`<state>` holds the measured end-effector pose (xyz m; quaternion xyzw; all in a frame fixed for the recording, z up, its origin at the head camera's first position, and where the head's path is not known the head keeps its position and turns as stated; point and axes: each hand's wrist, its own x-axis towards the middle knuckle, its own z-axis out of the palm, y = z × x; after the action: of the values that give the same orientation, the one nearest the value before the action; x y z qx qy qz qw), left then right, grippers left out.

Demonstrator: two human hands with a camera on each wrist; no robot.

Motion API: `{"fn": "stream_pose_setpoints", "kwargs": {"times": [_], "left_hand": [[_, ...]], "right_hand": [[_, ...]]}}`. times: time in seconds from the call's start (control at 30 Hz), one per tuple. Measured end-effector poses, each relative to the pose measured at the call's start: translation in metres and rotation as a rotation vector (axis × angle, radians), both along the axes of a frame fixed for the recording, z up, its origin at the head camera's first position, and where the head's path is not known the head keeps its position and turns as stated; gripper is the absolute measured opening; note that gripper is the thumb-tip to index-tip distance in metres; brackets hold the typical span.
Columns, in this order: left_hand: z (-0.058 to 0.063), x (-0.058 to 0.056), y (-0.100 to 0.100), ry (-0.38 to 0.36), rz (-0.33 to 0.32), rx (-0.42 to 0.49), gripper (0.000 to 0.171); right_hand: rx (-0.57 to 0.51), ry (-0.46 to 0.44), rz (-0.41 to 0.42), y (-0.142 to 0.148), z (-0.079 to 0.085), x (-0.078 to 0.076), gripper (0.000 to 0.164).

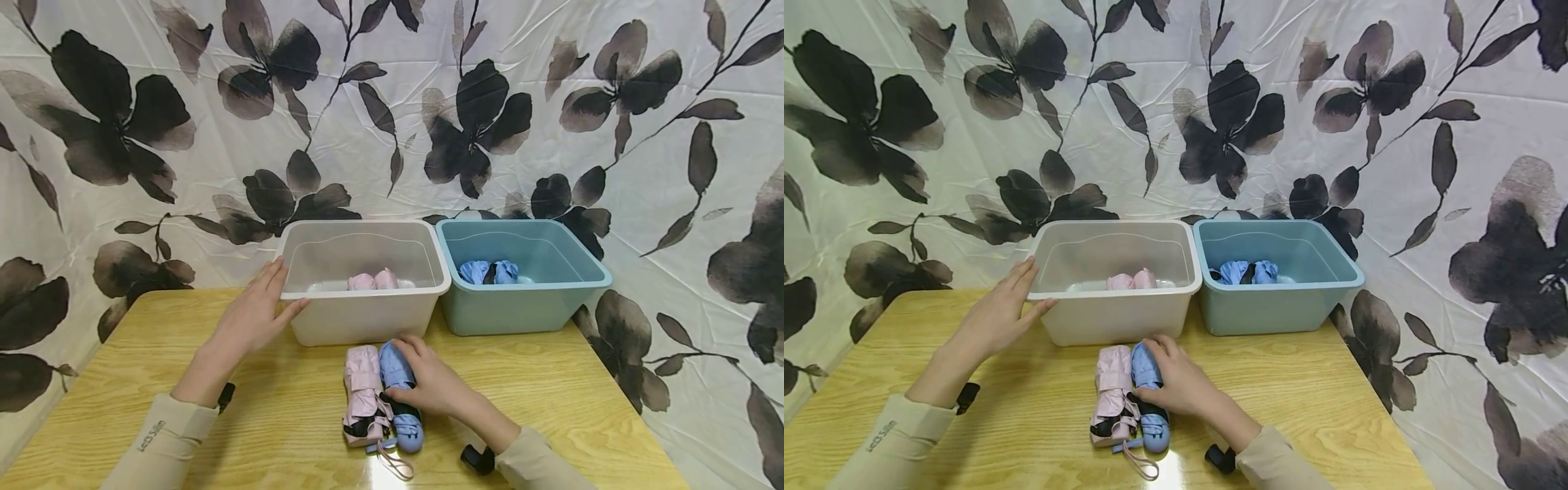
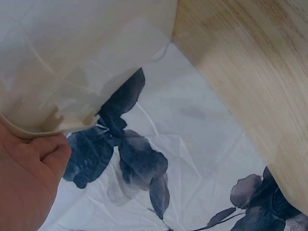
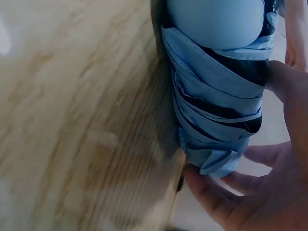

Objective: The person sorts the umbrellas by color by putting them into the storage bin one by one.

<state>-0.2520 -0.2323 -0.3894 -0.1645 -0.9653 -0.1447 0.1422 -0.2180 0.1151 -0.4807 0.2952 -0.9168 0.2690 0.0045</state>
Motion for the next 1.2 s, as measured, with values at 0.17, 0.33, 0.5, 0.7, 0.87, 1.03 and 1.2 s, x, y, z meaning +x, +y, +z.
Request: {"fn": "stream_pose_setpoints", "kwargs": {"times": [0.17,0.33,0.5,0.7,0.87,1.03,1.2], "left_hand": [[0.0,0.0,0.002,0.007,-0.003,0.0,0.091],[0.001,0.001,0.003,0.004,-0.004,0.004,0.091],[0.002,0.002,0.004,-0.005,-0.004,0.004,0.09],[0.002,0.002,0.004,-0.003,0.001,0.0,0.091],[0.001,0.002,0.004,-0.006,0.003,0.008,0.091],[0.0,0.001,0.003,-0.017,0.008,0.008,0.092],[0.0,0.0,0.001,-0.019,0.01,0.006,0.093]], "right_hand": [[0.032,-0.105,-0.008,-0.002,0.001,-0.003,0.09],[-0.022,-0.156,-0.014,-0.001,0.001,-0.005,0.092],[-0.107,-0.164,-0.029,-0.001,-0.001,-0.005,0.092],[-0.206,-0.163,-0.044,0.001,-0.004,-0.002,0.093],[-0.261,-0.151,-0.048,0.004,-0.006,0.002,0.093],[-0.332,-0.115,-0.027,0.006,-0.005,0.009,0.092],[-0.406,-0.051,-0.007,0.008,-0.002,0.015,0.09]]}}
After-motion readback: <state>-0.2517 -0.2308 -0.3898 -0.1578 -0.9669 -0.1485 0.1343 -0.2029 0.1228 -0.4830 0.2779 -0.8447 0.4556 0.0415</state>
